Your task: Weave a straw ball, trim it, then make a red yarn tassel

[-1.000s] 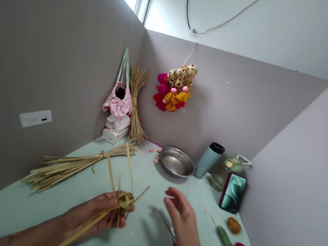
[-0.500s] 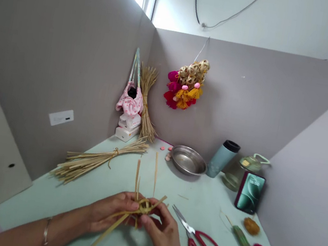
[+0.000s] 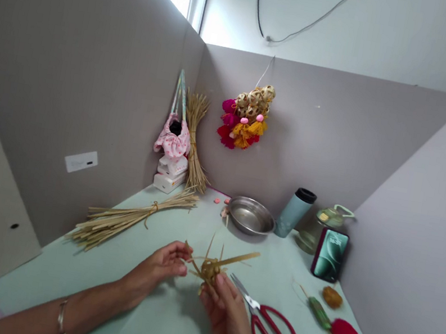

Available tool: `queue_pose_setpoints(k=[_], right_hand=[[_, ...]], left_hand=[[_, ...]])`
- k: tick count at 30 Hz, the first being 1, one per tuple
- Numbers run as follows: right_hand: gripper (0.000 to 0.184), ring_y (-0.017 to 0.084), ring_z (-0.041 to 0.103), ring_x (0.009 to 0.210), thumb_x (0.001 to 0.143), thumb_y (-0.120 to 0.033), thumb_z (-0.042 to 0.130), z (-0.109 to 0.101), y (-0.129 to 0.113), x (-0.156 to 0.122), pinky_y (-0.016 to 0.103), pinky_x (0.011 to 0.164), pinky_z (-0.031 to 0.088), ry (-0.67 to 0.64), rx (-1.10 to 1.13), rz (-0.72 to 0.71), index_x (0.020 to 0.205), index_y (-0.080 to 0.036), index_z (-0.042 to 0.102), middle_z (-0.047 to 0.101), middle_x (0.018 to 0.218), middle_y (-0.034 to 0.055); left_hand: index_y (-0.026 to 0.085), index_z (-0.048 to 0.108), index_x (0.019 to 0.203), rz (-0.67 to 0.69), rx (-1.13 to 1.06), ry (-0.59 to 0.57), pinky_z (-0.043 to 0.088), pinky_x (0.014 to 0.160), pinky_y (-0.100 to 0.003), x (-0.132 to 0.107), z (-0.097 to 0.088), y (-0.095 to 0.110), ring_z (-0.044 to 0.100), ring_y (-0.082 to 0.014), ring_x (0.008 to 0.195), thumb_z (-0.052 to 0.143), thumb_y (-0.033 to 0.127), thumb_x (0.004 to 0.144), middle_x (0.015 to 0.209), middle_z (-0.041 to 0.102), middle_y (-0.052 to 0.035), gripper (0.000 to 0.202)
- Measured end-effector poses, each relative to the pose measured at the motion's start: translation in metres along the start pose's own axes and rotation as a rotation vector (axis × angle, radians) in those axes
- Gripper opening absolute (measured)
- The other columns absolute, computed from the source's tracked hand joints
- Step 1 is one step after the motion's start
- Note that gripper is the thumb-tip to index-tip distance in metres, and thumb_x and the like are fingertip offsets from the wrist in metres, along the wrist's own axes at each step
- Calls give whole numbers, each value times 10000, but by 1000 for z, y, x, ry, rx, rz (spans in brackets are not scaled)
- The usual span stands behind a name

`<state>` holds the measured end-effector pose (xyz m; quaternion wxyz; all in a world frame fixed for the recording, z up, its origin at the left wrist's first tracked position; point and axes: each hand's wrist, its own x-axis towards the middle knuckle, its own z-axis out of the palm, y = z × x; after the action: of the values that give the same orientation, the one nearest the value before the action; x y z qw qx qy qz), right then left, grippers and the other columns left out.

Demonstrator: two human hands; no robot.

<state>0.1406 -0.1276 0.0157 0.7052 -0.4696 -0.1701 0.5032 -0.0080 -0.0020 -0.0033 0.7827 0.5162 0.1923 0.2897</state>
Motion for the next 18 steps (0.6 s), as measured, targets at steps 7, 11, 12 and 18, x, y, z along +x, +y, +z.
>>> queue_pose_setpoints(k=[7, 11, 12, 18], right_hand=[[315, 126, 697, 736, 704, -363, 849, -2, 5, 2, 216, 724, 576, -44, -15, 35, 947, -179, 768, 763, 898, 33], [361, 131, 689, 696, 731, -413, 819, 5, 12, -1, 239, 700, 575, -70, -86, 55, 985, -165, 757, 754, 888, 60], [374, 137, 689, 694, 741, -430, 806, 6, 14, -3, 251, 693, 575, -72, -114, 52, 996, -163, 752, 751, 888, 66], [394, 223, 684, 829, 769, -516, 744, 1, 9, -5, 335, 722, 562, 48, -374, -110, 967, -177, 704, 737, 949, 88]], left_hand=[[193, 603, 1199, -29, -45, -189, 355, 1046, -381, -4, 4, 1, 525, -260, 1217, 792, 302, 746, 1296, 586, -120, 502], [172, 626, 1191, -76, -125, -232, 380, 1008, -355, -5, 10, -4, 589, -244, 1125, 793, 319, 745, 1209, 650, -114, 498], [157, 643, 1158, -84, -160, -251, 400, 977, -345, -5, 11, -4, 618, -232, 1058, 793, 320, 745, 1140, 677, -113, 469], [130, 691, 972, -131, -340, -97, 456, 912, -314, 1, 8, -7, 660, -195, 950, 725, 397, 813, 990, 720, -100, 312]])
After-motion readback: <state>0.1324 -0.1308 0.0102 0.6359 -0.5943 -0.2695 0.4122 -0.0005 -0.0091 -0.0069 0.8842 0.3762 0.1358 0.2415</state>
